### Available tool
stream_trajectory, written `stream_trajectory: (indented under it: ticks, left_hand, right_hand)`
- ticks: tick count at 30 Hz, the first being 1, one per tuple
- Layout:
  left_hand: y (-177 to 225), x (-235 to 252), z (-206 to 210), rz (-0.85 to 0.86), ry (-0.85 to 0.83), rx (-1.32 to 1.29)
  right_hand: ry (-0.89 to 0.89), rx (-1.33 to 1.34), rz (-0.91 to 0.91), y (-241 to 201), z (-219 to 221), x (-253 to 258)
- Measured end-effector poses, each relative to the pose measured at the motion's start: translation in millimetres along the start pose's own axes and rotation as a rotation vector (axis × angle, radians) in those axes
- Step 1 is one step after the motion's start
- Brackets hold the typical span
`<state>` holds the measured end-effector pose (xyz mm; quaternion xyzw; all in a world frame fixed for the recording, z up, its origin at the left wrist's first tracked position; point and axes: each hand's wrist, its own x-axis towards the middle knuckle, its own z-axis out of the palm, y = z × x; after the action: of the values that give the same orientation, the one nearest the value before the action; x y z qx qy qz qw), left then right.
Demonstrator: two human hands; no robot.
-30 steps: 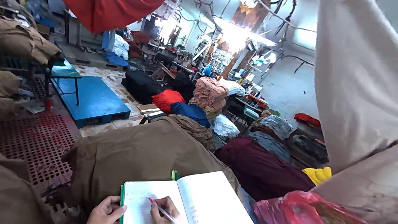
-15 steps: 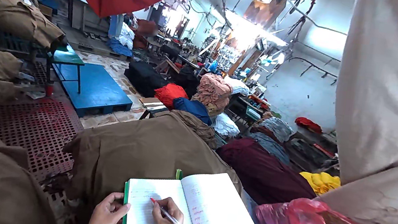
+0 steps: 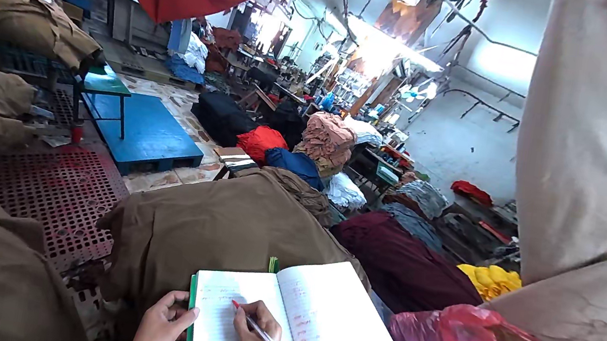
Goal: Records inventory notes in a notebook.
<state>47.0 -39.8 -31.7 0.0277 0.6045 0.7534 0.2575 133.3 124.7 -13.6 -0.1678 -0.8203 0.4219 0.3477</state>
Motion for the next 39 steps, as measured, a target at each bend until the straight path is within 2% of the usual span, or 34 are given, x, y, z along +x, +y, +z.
stream_trajectory:
  ticks: [12, 14, 17, 22, 27, 30, 32, 36, 39]
  left_hand:
    - [0.0, 0.5, -0.2, -0.006, 0.004, -0.005]
    - [-1.0, 0.1, -0.1, -0.006, 0.011, 0.001]
    - [-1.1, 1.4, -1.1, -0.008, 0.008, 0.004]
    - [-0.5, 0.4, -1.4, -0.010, -0.002, -0.002]
    - [0.7, -0.5, 0.5, -0.007, 0.006, -0.009]
    - [0.1, -0.7, 1.0, -0.010, 0.014, -0.006]
    - [-0.7, 0.0, 1.3, -0.004, 0.021, -0.008]
    - [-0.6, -0.1, 1.3, 0.000, 0.017, 0.000]
    - [-1.6, -0.2, 1.1, -0.001, 0.014, -0.016]
  right_hand:
    - [0.049, -0.022, 0.021, -1.9, 2.5, 0.5]
    - [0.052, 0.054, 0.056, -1.2, -1.9, 0.0]
    - [0.172, 0.312, 0.125, -4.5, -12.6, 2.2]
    - [0.345, 0.481, 0.020, -10.1, -66.3, 8.6]
    - [0.503, 0.545, 0.166, 6.7, -116.7, 14.0]
    - [0.493, 0.570, 0.247, 17.5, -120.4, 14.1]
    - [0.479, 0.538, 0.237, 14.2, -119.6, 18.2]
    - [0.368, 0.361, -0.015, -9.2, -90.5, 28.5]
    - [0.177, 0.270, -0.062, -13.4, -55.1, 27.1]
